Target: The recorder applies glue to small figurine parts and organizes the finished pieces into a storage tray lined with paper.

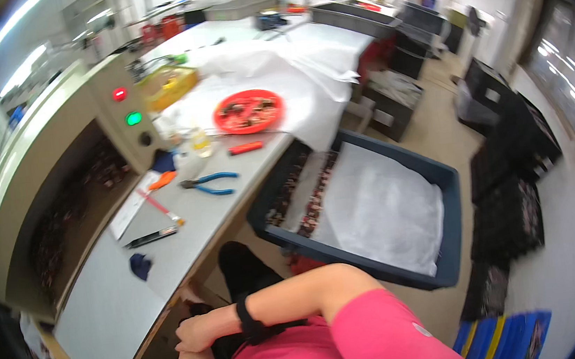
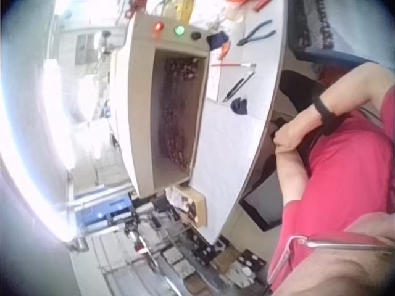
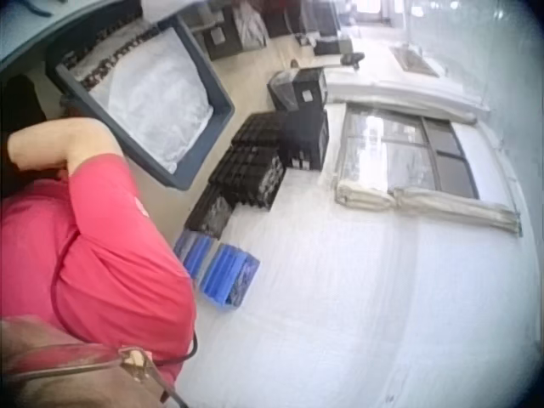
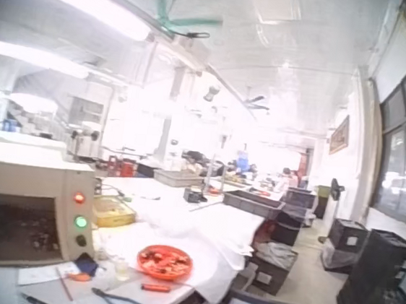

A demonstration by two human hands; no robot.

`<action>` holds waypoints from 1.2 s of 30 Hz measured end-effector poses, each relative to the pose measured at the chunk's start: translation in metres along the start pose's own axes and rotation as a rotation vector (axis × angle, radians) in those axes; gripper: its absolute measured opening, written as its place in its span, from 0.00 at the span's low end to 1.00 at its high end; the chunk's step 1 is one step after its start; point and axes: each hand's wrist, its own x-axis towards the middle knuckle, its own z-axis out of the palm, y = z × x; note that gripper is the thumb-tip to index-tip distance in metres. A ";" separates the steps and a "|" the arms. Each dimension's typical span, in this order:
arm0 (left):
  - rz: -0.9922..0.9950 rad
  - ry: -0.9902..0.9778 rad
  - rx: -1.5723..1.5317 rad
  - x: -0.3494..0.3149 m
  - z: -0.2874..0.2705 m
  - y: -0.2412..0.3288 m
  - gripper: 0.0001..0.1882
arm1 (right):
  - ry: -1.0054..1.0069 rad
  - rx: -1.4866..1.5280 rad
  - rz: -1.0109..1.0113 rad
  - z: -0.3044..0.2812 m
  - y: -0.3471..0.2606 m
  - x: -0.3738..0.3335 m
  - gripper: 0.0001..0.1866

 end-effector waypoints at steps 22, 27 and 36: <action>-0.208 0.346 0.537 -0.224 0.010 0.341 0.13 | 0.883 0.414 -0.212 -0.132 0.036 -0.061 0.06; -0.008 0.862 0.702 -0.187 -0.125 0.384 0.16 | 0.898 0.407 -0.161 -0.127 0.045 -0.045 0.06; -0.281 1.056 1.417 -0.102 -0.296 0.325 0.20 | 0.975 0.359 -0.165 -0.120 0.040 -0.045 0.04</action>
